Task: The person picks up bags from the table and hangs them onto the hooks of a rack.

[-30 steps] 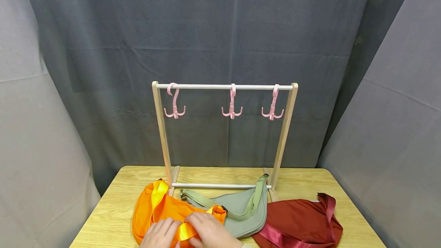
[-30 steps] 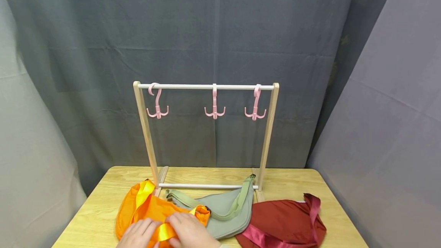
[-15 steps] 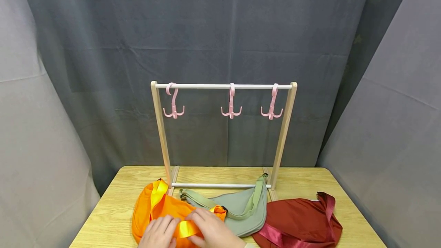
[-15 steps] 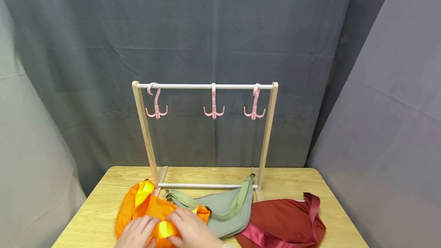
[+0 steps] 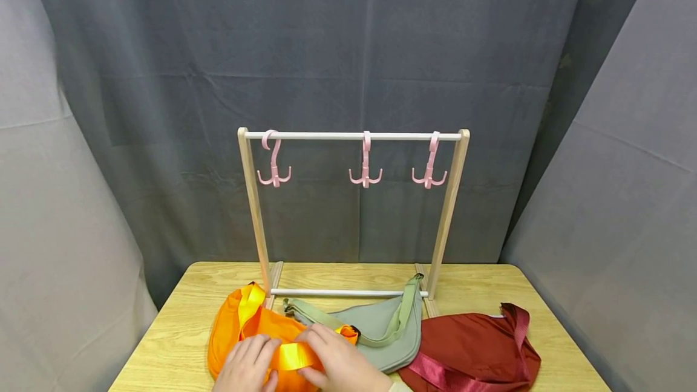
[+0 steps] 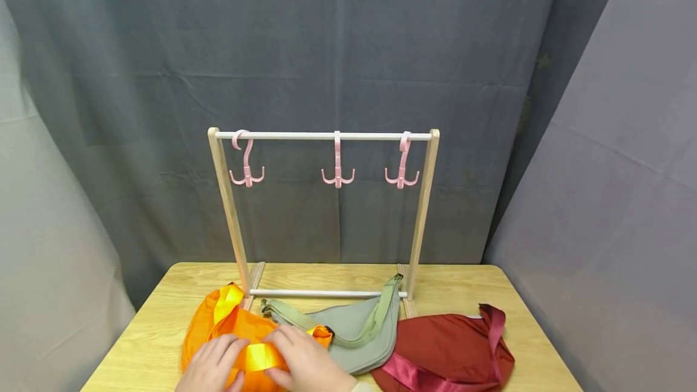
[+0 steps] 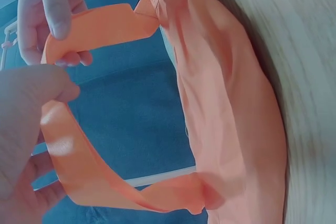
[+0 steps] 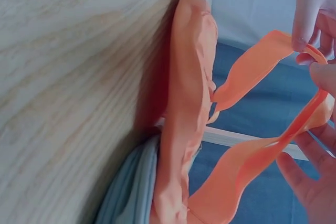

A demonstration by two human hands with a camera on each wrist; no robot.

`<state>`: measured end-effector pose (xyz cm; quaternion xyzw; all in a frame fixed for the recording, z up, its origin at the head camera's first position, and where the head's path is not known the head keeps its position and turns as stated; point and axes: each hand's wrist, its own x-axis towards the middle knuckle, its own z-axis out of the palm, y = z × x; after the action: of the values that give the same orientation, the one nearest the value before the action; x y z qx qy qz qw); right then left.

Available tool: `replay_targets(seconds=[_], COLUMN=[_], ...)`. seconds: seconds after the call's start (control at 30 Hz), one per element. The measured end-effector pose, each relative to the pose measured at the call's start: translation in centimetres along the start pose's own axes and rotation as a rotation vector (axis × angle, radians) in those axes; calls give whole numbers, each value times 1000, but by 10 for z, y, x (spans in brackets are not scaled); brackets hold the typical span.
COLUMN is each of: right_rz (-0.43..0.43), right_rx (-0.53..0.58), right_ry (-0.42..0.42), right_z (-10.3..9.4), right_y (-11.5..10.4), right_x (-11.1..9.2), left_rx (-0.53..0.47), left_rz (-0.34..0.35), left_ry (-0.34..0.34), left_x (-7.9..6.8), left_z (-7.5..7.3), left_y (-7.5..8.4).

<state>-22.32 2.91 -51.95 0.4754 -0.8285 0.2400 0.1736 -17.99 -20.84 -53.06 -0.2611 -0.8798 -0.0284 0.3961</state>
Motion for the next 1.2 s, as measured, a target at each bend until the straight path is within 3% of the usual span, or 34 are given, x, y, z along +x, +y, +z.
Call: replay_targets(seconds=[0.43,0.93,1.2], right_rz=[55,44,47], right_rx=[34,64,71], right_ry=[6,24,17], right_z=[-21,-29,-37], right_y=[3,13,16], right_x=[3,1,6], left_rx=[-26,-112,-152], left_rz=[-13,-119,-114], left_ry=[27,-110,-69], left_x=[10,20,26], left_z=[-9,-18,-23], left_y=[-11,-13,-20])
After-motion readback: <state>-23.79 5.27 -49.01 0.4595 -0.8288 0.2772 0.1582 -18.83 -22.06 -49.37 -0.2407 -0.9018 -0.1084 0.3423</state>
